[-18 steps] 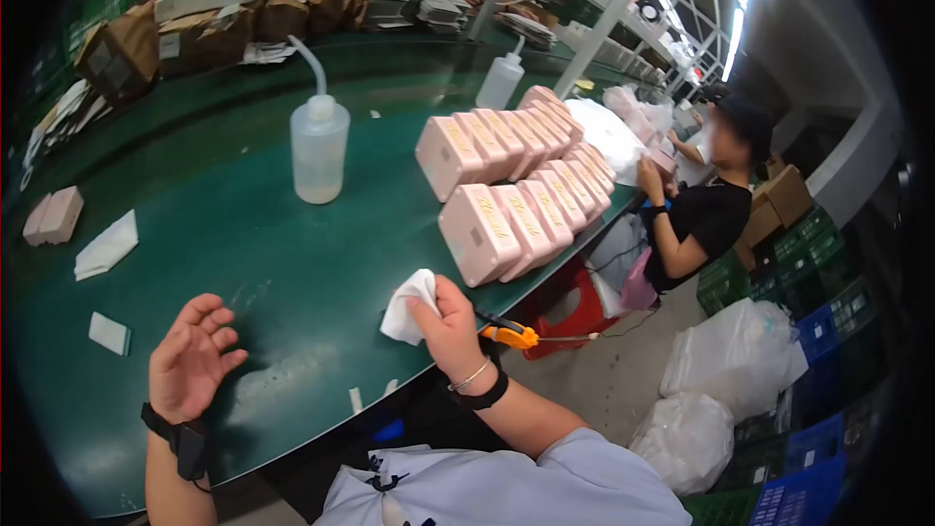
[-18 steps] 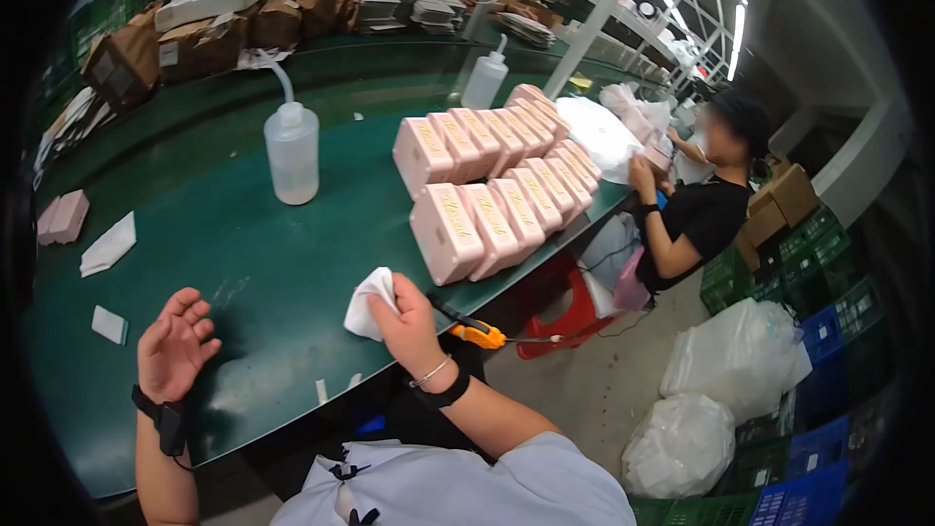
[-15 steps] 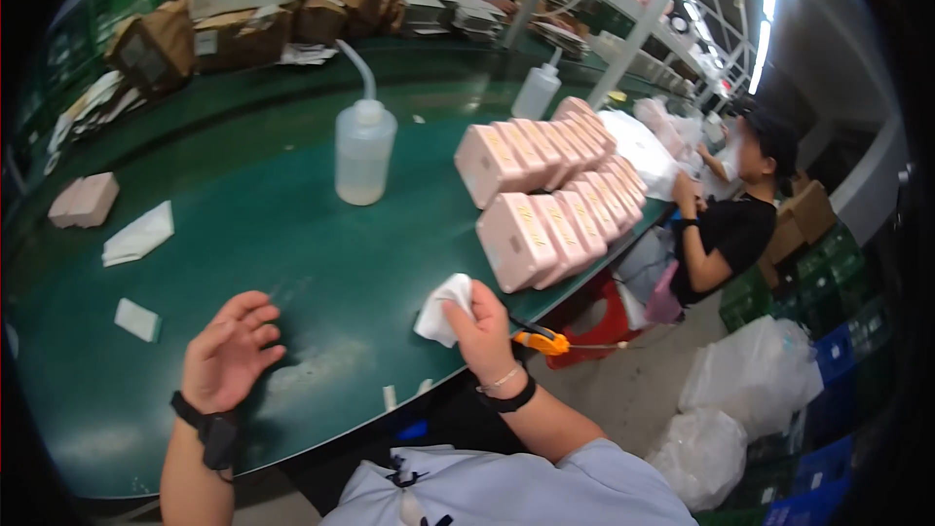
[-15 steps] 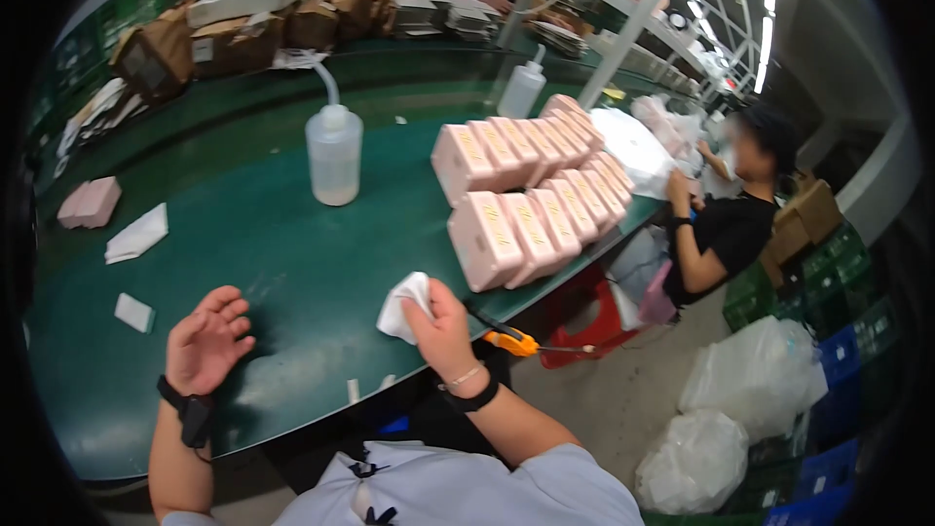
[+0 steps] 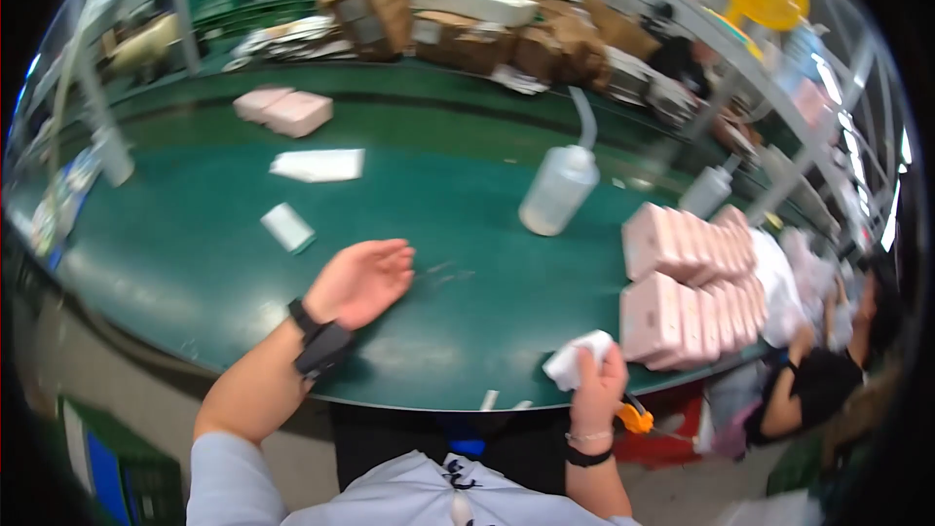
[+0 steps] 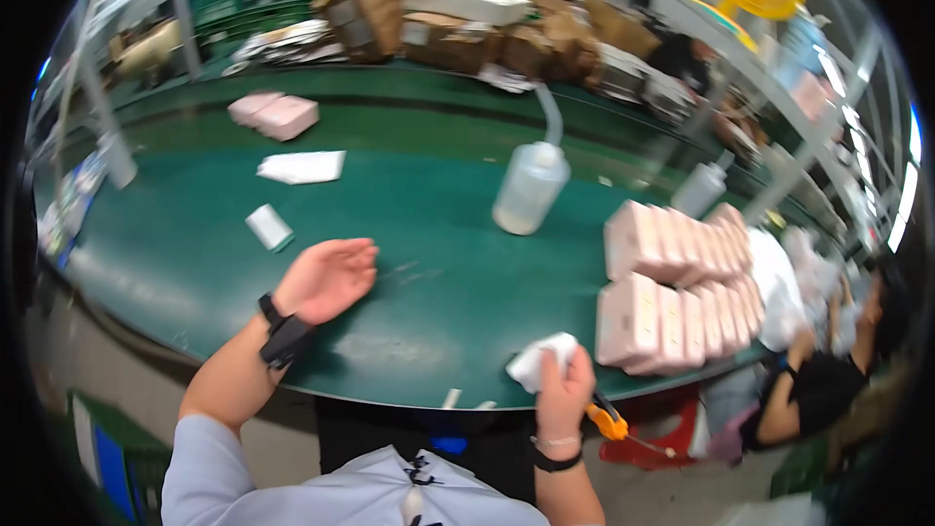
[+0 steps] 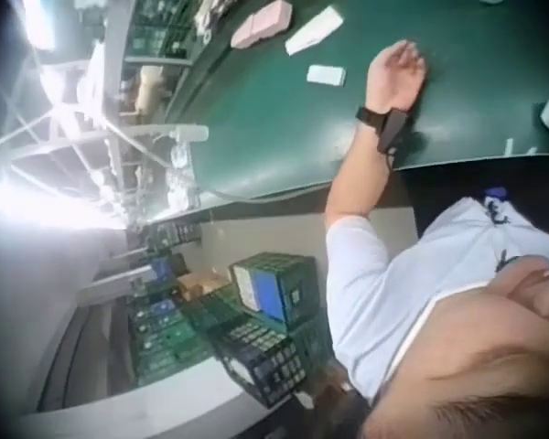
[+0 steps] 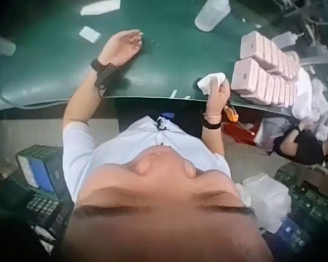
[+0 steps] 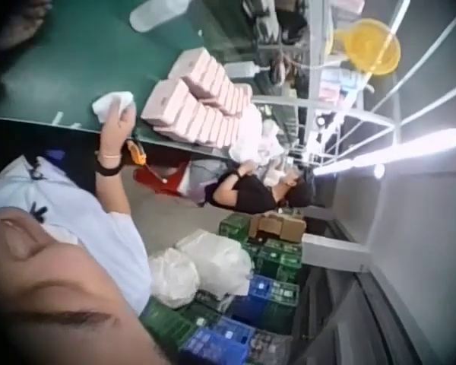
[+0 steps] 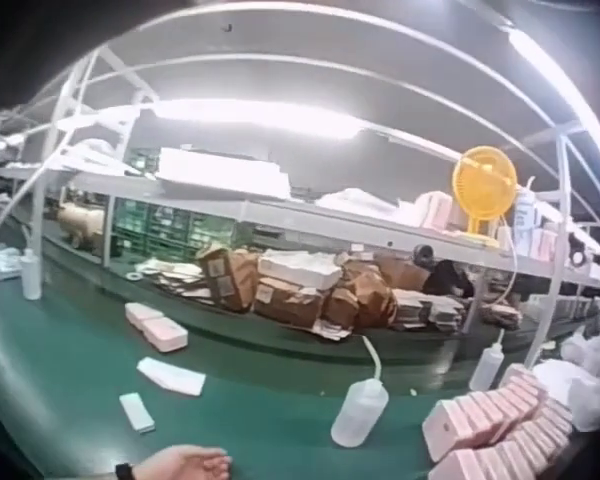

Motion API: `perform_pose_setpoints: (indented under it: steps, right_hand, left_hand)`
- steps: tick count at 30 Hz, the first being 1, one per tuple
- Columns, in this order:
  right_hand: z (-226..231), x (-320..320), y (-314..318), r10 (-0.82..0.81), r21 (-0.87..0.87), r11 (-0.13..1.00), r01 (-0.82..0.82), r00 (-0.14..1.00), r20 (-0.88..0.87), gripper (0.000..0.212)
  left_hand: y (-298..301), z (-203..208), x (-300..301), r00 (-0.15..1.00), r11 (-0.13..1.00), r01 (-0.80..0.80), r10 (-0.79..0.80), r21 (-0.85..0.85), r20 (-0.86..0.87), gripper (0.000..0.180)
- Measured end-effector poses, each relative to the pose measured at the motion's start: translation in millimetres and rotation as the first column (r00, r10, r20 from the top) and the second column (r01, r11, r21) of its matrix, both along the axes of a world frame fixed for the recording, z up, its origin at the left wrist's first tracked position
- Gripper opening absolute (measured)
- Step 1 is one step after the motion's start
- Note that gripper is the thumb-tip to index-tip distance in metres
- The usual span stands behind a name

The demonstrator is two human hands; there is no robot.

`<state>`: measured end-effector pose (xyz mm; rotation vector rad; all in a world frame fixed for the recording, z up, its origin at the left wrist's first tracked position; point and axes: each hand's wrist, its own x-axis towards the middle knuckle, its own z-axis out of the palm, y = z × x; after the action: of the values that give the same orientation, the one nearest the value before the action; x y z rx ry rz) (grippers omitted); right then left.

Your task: The person wipes a pink device with a cloth, uses a handheld air nozzle on it, and applies a small white piece to the back. They then place the device into a row of similar devices and repeat the process.

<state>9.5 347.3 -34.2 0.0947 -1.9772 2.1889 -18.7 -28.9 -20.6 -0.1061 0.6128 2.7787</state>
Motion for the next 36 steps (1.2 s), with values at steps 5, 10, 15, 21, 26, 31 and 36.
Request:
perform_pose_setpoints:
  steps: [5, 10, 15, 21, 26, 31, 36]
  right_hand:
    - [5, 6, 10, -0.029, 0.269, 0.962, 0.053, 0.995, -0.091, 0.004]
    - [8, 7, -7, -0.018, 0.361, 0.93, 0.07, 0.989, -0.147, 0.003]
    - [10, 11, 8, -0.079, 0.316, 0.942, 0.108, 0.992, -0.101, 0.002]
    - [-6, 15, 3, -0.136, 0.416, 0.886, 0.206, 0.972, -0.193, 0.003]
    - [-7, 22, 4, -0.179, 0.473, 0.819, 0.325, 0.928, -0.327, 0.003]
    - [4, 23, -3, -0.046, 0.423, 0.882, 0.206, 0.933, -0.357, 0.005]
    - [1, 20, 13, -0.102, 0.487, 0.815, 0.313, 0.906, -0.411, 0.007]
  left_hand:
    - [23, 41, -30, 0.962, 0.984, -0.125, 0.151, -0.124, 0.226, 0.014]
    - [-12, 54, -125, 0.819, 0.798, -0.421, 0.539, -0.432, 0.197, 0.042]
    - [-65, 42, -211, 0.748, 0.551, -0.482, 0.664, -0.681, 0.008, 0.069]
    - [-149, -6, -306, 0.272, 0.277, -0.789, 0.958, -0.548, 0.092, 0.058]
    - [-165, -21, -340, 0.575, 0.643, -0.725, 0.762, -0.247, 0.298, 0.053]
    - [-309, -30, -286, 0.56, 0.596, -0.735, 0.803, -0.324, 0.206, 0.049]
    - [-99, 41, -219, 0.89, 0.538, -0.312, 0.455, -0.783, -0.042, 0.053]
